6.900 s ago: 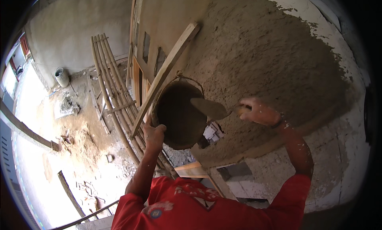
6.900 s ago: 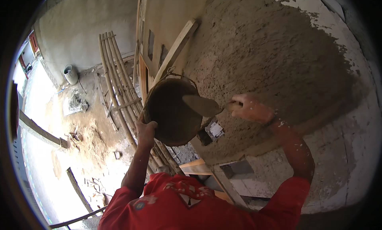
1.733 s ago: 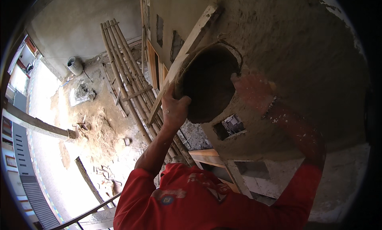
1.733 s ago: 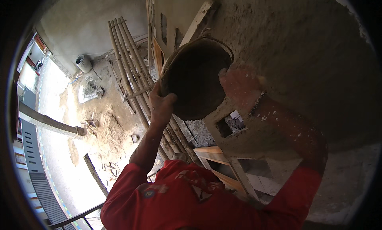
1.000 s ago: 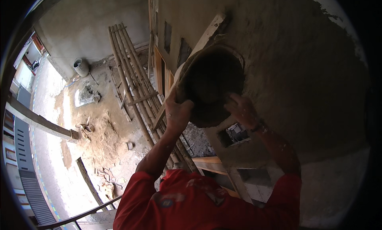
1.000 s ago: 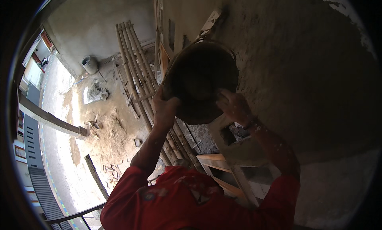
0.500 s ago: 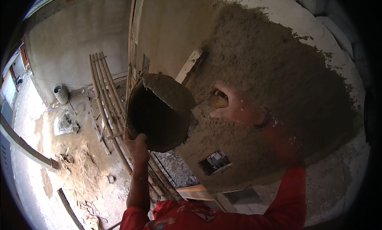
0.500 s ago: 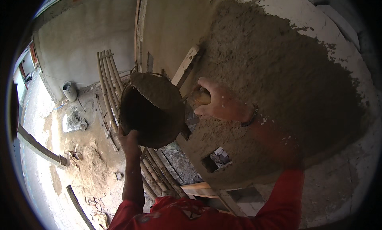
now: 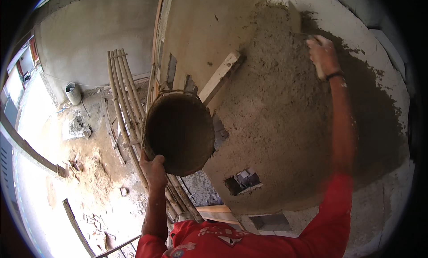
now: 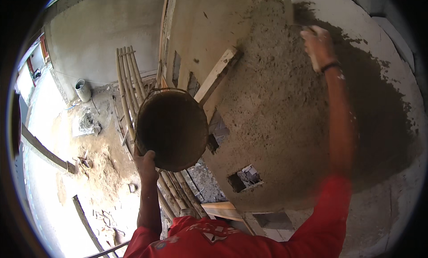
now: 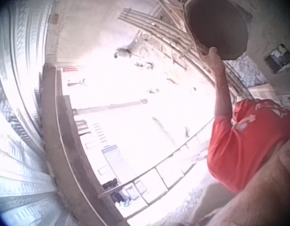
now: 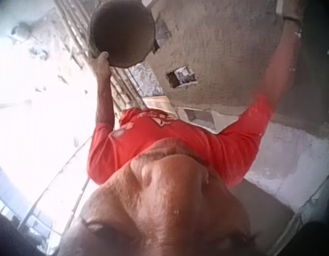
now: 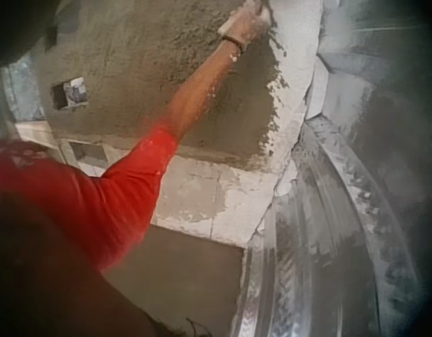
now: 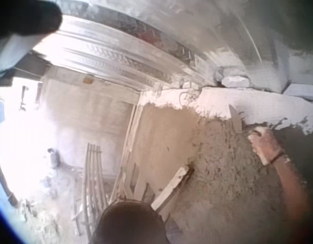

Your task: The person applies wet plaster to a concrete wall using a trowel while standing on a scaffold, repeatedly scooping material from a bucket and smoothing it onto the surface.

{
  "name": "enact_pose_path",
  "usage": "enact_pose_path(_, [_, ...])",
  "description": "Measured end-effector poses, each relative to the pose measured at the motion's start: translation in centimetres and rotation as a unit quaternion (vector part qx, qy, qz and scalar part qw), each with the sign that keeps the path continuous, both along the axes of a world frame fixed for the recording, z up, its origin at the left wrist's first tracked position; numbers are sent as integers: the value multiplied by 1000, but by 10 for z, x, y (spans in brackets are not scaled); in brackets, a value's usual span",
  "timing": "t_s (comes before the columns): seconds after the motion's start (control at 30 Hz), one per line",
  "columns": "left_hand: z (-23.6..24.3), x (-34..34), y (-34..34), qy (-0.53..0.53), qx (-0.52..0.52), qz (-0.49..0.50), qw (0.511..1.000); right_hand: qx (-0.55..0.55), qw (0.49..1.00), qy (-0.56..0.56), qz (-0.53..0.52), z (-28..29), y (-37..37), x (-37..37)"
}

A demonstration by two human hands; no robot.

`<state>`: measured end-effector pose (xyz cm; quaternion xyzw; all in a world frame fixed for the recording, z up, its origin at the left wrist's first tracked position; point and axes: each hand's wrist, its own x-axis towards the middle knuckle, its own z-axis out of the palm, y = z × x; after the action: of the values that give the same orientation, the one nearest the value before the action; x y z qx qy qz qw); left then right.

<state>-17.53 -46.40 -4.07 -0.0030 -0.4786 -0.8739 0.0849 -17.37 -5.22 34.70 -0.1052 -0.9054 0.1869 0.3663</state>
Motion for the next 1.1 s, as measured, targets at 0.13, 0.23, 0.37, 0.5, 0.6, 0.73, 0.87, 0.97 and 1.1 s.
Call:
enact_pose_path(0.13, [4, -1, 5, -6, -38, -28, 999, -6, 996, 71, -59, 13, -28, 64])
enact_pose_path(0.23, [-2, -6, 14, -5, -47, -28, 998, -35, 999, -24, -30, -21, -46, 81])
enact_pose_path(0.37, [-5, -3, 38, -11, -30, -66, 997, -150, 951, -271, 19, -109, -53, 98])
enact_pose_path(0.5, [0, 7, 62, -5, -19, -91, 996, -259, 843, -463, 86, -204, -75, 115])
enact_pose_path(0.6, [-5, 12, 75, -17, -17, -98, 995, -360, 799, -447, 180, -258, -91, 118])
enact_pose_path(0.73, [-33, 8, 77, 1, -72, -59, 996, -553, 697, -414, 193, -270, -134, 118])
enact_pose_path(0.87, [-16, 17, 79, -2, -64, -70, 995, -454, 782, -401, 147, -284, -140, 94])
enact_pose_path(0.97, [-5, 20, 76, 21, -64, -92, 993, 140, 930, -179, 291, -317, -122, 69])
enact_pose_path(1.1, [-4, 14, 75, 64, -57, -99, 991, 334, 884, -70, 318, -334, -137, 56])
